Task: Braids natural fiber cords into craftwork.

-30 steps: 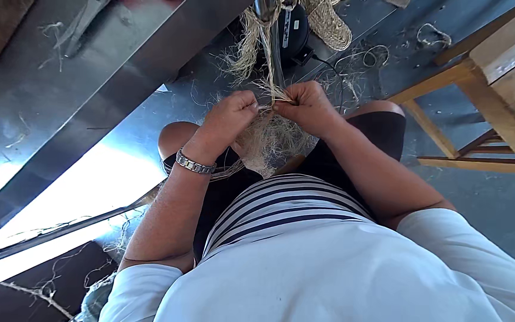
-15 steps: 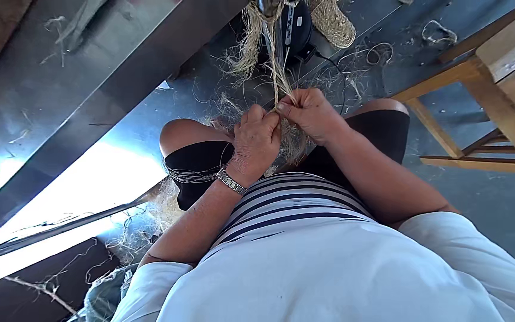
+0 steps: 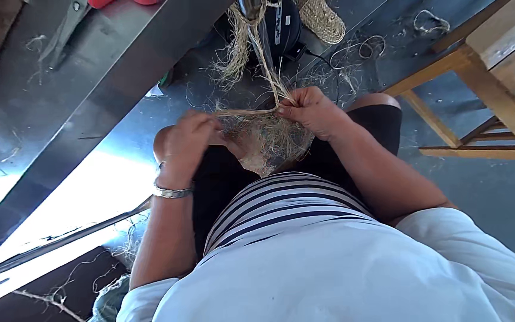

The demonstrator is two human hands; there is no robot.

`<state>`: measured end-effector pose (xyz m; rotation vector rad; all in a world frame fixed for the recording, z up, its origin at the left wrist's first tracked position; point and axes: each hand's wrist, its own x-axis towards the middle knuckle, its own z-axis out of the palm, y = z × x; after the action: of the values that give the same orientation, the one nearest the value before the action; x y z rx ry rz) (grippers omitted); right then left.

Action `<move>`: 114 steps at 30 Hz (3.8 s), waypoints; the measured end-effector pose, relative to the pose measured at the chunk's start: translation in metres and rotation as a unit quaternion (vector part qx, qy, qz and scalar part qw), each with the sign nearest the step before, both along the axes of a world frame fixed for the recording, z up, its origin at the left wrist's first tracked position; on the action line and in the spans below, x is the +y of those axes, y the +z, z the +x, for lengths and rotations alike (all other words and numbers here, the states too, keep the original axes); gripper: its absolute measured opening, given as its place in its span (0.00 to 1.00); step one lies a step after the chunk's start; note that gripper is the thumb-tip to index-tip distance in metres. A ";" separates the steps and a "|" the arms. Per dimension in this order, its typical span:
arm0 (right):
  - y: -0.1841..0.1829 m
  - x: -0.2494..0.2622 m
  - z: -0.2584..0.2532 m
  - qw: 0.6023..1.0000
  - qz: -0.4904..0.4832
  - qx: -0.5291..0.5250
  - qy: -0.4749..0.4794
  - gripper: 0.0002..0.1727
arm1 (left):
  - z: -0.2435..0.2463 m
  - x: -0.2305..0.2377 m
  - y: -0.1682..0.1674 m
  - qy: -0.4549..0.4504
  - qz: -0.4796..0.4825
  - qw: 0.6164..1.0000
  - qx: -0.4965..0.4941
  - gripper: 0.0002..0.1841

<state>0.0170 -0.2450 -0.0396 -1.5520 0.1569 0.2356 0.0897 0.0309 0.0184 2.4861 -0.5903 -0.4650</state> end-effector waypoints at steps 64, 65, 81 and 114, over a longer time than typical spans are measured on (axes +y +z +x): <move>0.013 0.015 -0.026 0.866 -0.492 -0.045 0.078 0.20 | -0.033 -0.124 -0.089 0.098 -0.390 0.876 0.265 0.07; 0.014 0.015 -0.027 0.870 -0.485 -0.040 0.085 0.21 | -0.034 -0.124 -0.090 0.098 -0.392 0.875 0.266 0.07; 0.008 -0.006 -0.017 0.940 -0.321 -0.007 0.113 0.18 | -0.034 -0.118 -0.092 -0.015 -0.400 0.881 0.253 0.05; -0.008 0.011 -0.028 0.995 0.048 0.072 -0.043 0.07 | -0.042 -0.128 -0.080 0.101 -0.428 0.866 0.236 0.11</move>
<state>-0.0107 -0.2342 -0.0481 -1.4290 0.3199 0.2831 0.0479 -0.0970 -0.0620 1.4830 -0.2383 -0.5485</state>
